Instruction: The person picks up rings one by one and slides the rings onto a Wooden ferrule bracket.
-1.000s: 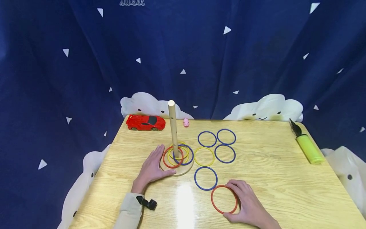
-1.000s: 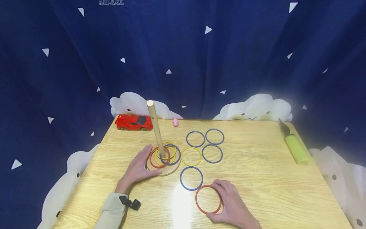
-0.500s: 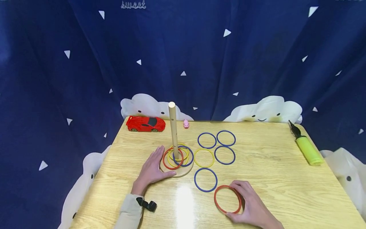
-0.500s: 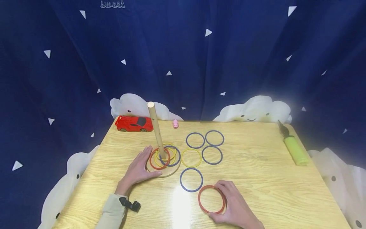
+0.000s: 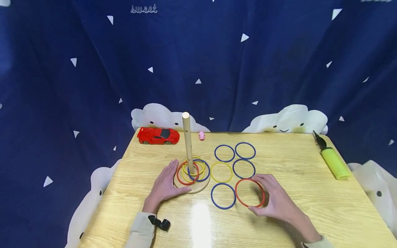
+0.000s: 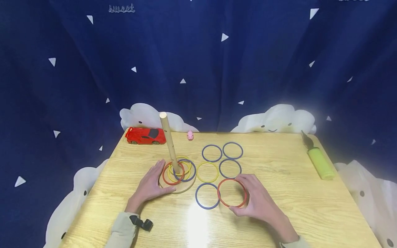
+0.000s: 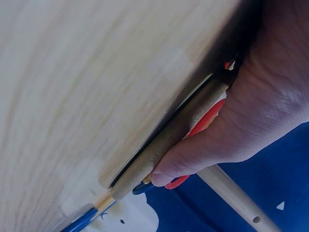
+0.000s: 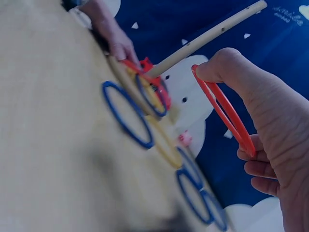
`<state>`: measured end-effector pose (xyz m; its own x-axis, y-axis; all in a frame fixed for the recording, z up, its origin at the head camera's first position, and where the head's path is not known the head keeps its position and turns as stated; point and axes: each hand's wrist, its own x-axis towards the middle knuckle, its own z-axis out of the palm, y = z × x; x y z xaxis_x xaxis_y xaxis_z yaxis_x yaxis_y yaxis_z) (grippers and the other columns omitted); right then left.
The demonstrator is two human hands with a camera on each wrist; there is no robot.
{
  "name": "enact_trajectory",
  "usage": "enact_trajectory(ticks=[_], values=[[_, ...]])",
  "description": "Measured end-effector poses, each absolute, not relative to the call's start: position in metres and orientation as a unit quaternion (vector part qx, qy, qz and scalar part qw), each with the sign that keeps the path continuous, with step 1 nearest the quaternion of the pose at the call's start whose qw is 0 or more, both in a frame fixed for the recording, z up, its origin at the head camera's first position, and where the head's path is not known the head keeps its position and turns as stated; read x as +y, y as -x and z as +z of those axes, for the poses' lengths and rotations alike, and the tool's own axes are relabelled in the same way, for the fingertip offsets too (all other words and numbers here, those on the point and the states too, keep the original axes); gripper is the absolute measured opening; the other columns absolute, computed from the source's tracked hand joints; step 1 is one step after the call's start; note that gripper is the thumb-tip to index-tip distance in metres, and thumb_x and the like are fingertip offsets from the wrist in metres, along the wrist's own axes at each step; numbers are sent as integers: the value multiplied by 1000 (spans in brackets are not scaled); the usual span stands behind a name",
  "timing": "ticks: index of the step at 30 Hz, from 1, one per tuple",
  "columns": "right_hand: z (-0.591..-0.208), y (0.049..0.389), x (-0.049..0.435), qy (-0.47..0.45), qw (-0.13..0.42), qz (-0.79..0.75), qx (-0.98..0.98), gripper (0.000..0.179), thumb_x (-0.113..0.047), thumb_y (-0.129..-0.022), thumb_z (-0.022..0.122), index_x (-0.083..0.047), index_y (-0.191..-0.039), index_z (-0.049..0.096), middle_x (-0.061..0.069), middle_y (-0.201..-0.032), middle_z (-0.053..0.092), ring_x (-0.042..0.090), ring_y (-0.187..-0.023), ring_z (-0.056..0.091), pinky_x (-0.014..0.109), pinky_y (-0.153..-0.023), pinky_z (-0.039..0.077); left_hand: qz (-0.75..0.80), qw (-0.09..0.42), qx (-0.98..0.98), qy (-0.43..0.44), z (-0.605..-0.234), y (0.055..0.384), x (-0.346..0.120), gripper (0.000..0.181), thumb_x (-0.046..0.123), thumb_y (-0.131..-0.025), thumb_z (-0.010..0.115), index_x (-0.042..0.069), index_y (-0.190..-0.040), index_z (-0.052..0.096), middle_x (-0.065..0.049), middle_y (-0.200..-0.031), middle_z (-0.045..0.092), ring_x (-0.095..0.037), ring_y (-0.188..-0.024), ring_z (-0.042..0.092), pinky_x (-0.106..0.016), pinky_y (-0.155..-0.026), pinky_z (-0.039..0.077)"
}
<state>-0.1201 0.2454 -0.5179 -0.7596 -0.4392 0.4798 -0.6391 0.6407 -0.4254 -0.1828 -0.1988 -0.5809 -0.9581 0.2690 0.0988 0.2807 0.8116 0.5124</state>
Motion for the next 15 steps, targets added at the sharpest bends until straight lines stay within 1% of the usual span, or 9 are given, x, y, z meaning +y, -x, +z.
enact_trajectory(ticks=[8, 15], values=[[-489, 152, 232, -335, 192, 301, -872, 98, -43, -53, 102, -5, -135, 64, 8, -133, 63, 22, -121, 55, 11, -107, 35, -271, 14, -951, 147, -580, 182, -198, 135, 86, -70, 73, 11, -168, 20, -3, -174, 22, -22, -161, 15, -45, -131, 18], [-462, 173, 216, -351, 189, 318, -860, 95, -44, -54, 101, -3, -133, 65, 7, -132, 64, 22, -121, 55, 16, -108, 36, -279, 31, -948, 152, -580, 183, -198, 134, 85, -69, 75, 7, -166, 25, -6, -172, 27, -25, -160, 21, -48, -130, 22]])
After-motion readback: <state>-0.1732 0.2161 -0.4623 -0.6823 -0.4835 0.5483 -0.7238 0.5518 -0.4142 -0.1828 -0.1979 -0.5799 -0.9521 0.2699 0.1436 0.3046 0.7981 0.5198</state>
